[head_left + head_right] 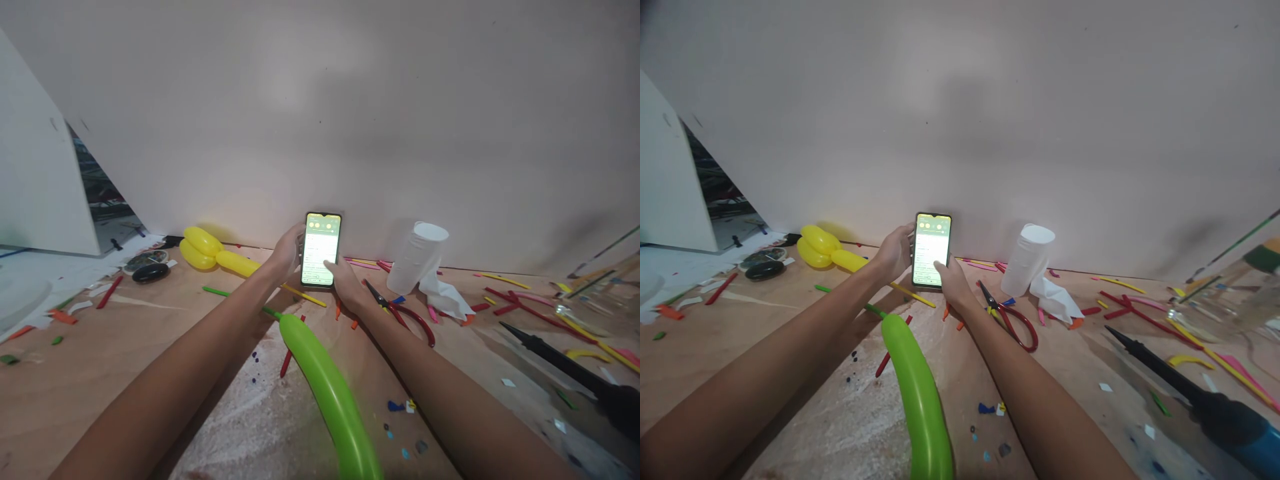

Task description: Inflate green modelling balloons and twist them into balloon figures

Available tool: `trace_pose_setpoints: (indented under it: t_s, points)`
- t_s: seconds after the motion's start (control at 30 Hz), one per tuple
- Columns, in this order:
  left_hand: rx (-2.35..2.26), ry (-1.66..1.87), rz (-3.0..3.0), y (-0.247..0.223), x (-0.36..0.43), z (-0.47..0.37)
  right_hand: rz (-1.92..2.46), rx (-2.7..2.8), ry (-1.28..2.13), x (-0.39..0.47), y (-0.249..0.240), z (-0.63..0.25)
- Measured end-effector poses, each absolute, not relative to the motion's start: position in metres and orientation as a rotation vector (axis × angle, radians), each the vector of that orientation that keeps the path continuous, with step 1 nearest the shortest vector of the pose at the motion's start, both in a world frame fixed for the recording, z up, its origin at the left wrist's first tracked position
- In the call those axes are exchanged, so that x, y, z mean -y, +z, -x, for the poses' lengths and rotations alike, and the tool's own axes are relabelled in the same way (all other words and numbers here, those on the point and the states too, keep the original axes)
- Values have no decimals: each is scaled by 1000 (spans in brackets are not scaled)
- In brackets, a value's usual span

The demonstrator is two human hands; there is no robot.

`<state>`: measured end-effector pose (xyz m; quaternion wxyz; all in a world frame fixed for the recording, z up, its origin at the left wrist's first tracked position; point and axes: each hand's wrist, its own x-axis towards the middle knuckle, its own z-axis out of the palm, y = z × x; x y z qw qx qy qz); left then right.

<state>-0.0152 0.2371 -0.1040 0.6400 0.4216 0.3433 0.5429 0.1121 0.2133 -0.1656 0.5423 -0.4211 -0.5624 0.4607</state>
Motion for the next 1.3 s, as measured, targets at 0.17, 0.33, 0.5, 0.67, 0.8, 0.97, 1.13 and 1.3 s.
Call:
trace_pose_setpoints:
  t_s: [0.17,0.33,0.5,0.67,0.8,0.97,1.13,1.3]
  points:
    - [-807,1235,-960,-106,-238,16,973,1345,1093,-214,-169,-114]
    - [-810,1238,-974,-108,-239,16,930,1352,1101,-217,-172,-114]
    - [-809,1234,-971,-108,-239,17,993,1352,1050,-219,-172,-115]
    - [-792,1230,-959,-106,-237,16,1063,1342,1051,-216,-168,-114]
    - [-793,1226,-928,-102,-234,15,1023,1358,1095,-215,-167,-112]
    - [-656,1300,-945,-107,-237,13,938,1335,1153,-214,-166,-112]
    - [-746,1425,-960,-120,-246,13,975,1320,1114,-209,-163,-114]
    - [-778,1476,-999,-127,-255,16,906,1227,1160,-213,-169,-112]
